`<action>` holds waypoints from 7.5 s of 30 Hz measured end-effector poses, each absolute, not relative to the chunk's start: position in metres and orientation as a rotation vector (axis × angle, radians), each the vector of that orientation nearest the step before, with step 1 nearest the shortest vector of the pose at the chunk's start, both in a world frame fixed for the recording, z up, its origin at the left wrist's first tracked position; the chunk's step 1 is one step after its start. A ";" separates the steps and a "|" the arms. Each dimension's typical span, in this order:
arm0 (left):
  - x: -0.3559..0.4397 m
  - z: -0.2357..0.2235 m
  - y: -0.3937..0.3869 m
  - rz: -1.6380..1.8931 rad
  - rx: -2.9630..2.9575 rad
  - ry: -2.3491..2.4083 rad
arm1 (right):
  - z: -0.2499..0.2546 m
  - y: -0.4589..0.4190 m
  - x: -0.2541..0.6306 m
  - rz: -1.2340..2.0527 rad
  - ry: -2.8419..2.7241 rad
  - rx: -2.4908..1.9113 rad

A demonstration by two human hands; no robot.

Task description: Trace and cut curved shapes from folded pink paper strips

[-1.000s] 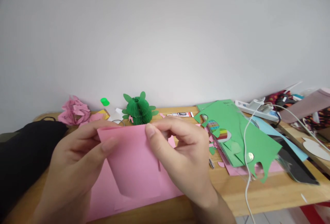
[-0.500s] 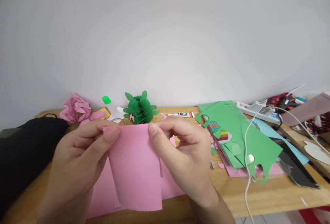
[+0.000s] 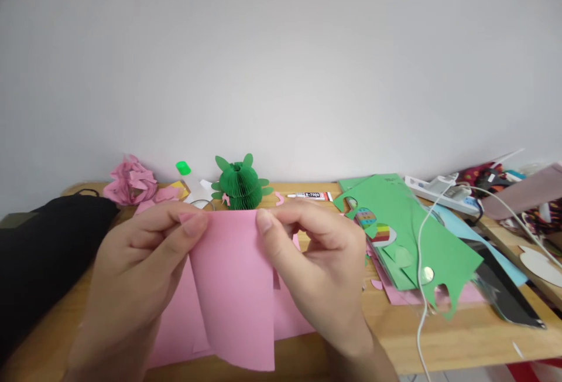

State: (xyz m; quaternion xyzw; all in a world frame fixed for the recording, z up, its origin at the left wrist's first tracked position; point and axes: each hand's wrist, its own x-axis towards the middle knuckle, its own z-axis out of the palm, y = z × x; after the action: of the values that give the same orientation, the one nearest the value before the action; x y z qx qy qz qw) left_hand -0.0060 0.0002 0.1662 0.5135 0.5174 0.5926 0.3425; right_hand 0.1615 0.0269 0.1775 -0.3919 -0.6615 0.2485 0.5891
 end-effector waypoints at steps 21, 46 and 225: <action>-0.007 0.162 0.013 1.462 1.159 0.855 | 0.174 0.030 0.163 0.528 -1.502 -0.919; -0.025 0.171 0.021 1.275 1.743 1.333 | 0.183 0.043 0.173 0.422 -2.163 -0.760; -0.017 0.172 -0.001 1.601 2.100 1.222 | 0.188 0.038 0.191 0.711 -1.902 -0.754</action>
State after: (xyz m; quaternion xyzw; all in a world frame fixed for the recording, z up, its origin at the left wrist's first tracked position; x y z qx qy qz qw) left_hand -0.0170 -0.0012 0.1724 0.7168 0.4172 0.5466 0.1157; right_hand 0.1911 0.0384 0.1876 -0.3074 -0.7758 0.2900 0.4685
